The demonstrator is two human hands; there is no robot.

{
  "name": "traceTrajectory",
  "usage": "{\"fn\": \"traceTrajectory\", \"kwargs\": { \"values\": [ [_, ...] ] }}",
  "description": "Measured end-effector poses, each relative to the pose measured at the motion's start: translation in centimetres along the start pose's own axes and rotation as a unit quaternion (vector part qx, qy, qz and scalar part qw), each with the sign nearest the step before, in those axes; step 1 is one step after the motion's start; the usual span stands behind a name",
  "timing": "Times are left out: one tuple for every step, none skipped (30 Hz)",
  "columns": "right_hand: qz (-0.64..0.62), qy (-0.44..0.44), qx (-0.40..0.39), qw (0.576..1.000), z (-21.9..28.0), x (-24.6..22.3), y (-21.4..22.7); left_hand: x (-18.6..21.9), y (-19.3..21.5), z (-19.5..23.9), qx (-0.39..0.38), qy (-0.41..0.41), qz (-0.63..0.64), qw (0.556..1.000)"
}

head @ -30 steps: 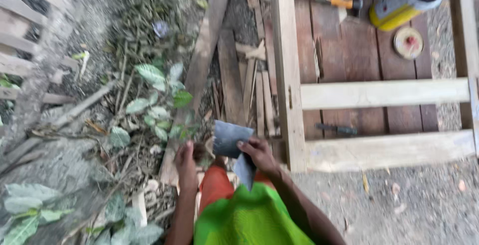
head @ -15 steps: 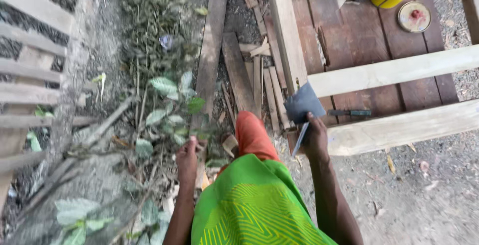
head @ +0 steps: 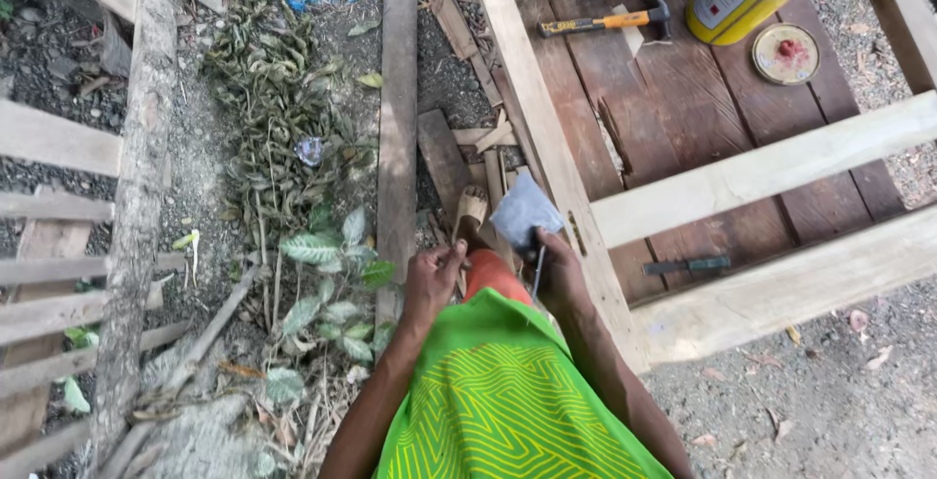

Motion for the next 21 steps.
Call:
{"fn": "traceTrajectory", "kwargs": {
  "values": [
    [0.016, -0.008, 0.002, 1.0, -1.7, -0.4, -1.2, 0.0, -0.3, -2.4, -0.005, -0.032, 0.027, 0.999],
    [0.031, -0.015, 0.004, 0.999, -3.4, -0.7, -2.5, 0.0, -0.8, -4.8, -0.012, -0.066, 0.053, 0.996],
    [0.029, -0.028, 0.004, 0.999, -5.5, -0.9, -4.0, 0.2, -1.0, -7.3, -0.02, -0.099, 0.079, 0.992],
    [0.031, -0.044, 0.007, 0.999, -7.7, -1.2, -5.4, 0.5, -1.2, -9.7, -0.011, -0.1, 0.114, 0.988],
    [0.032, -0.061, 0.011, 0.998, -9.9, -1.6, -6.8, 1.1, -1.3, -12.1, -0.002, -0.101, 0.148, 0.984],
    [0.062, -0.064, -0.01, 0.996, -11.8, -2.0, -8.2, 1.8, -1.0, -13.8, 0.002, -0.098, 0.179, 0.979],
    [0.092, -0.067, -0.031, 0.993, -14.0, -2.6, -9.6, 2.6, -0.3, -16.0, 0.013, -0.065, 0.189, 0.98],
    [0.122, -0.072, -0.048, 0.989, -15.1, -2.6, -10.2, 3.3, 0.2, -17.9, 0.023, -0.028, 0.199, 0.979],
    [0.139, -0.076, -0.04, 0.987, -15.5, -2.0, -10.3, 3.9, 0.7, -18.9, 0.032, 0.009, 0.209, 0.977],
    [0.163, -0.071, -0.046, 0.983, -17.3, -2.2, -11.0, 5.1, 1.4, -20.6, 0.049, 0.022, 0.221, 0.974],
    [0.186, -0.066, -0.051, 0.979, -19.0, -2.6, -11.5, 6.1, 2.3, -21.9, 0.067, 0.034, 0.233, 0.969],
    [0.194, -0.054, -0.047, 0.978, -20.2, -3.0, -11.6, 6.6, 3.4, -22.5, 0.081, 0.054, 0.242, 0.966],
    [0.201, -0.043, -0.044, 0.978, -21.5, -3.7, -11.5, 7.1, 4.4, -23.8, 0.087, 0.064, 0.271, 0.956],
    [0.209, -0.034, -0.035, 0.977, -22.2, -4.2, -10.9, 7.2, 5.3, -25.0, 0.091, 0.079, 0.3, 0.946],
    [0.145, -0.06, -0.033, 0.987, -22.7, -4.6, -10.0, 7.0, 6.0, -26.0, 0.095, 0.095, 0.329, 0.935],
    [0.083, -0.081, -0.033, 0.993, -23.5, -5.7, -9.1, 6.7, 6.5, -27.4, 0.085, 0.098, 0.379, 0.916],
    [0.02, -0.101, -0.032, 0.994, -24.1, -6.7, -7.8, 6.2, 7.0, -28.8, 0.075, 0.102, 0.427, 0.895],
    [-0.021, -0.102, -0.046, 0.994, -24.5, -7.7, -6.5, 5.7, 7.3, -30.1, 0.071, 0.105, 0.475, 0.871],
    [-0.062, -0.101, -0.06, 0.991, -24.9, -8.8, -5.1, 5.2, 7.5, -31.1, 0.07, 0.098, 0.474, 0.872],
    [-0.092, -0.065, -0.017, 0.993, -25.3, -9.8, -3.5, 4.5, 7.8, -31.8, 0.063, 0.094, 0.47, 0.876],
    [-0.121, -0.029, 0.026, 0.992, -25.4, -10.6, -2.2, 4.0, 8.3, -32.4, 0.057, 0.09, 0.465, 0.879]
  ]
}}
Point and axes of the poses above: each hand's wrist, its own z-axis away from the middle knuckle, its own y-axis out of the back of the hand, x = y × z, the point moved 2 cm from there along -z, towards the middle knuckle, and after that the axes turned 15 degrees about -z, right-handed, at the moved point
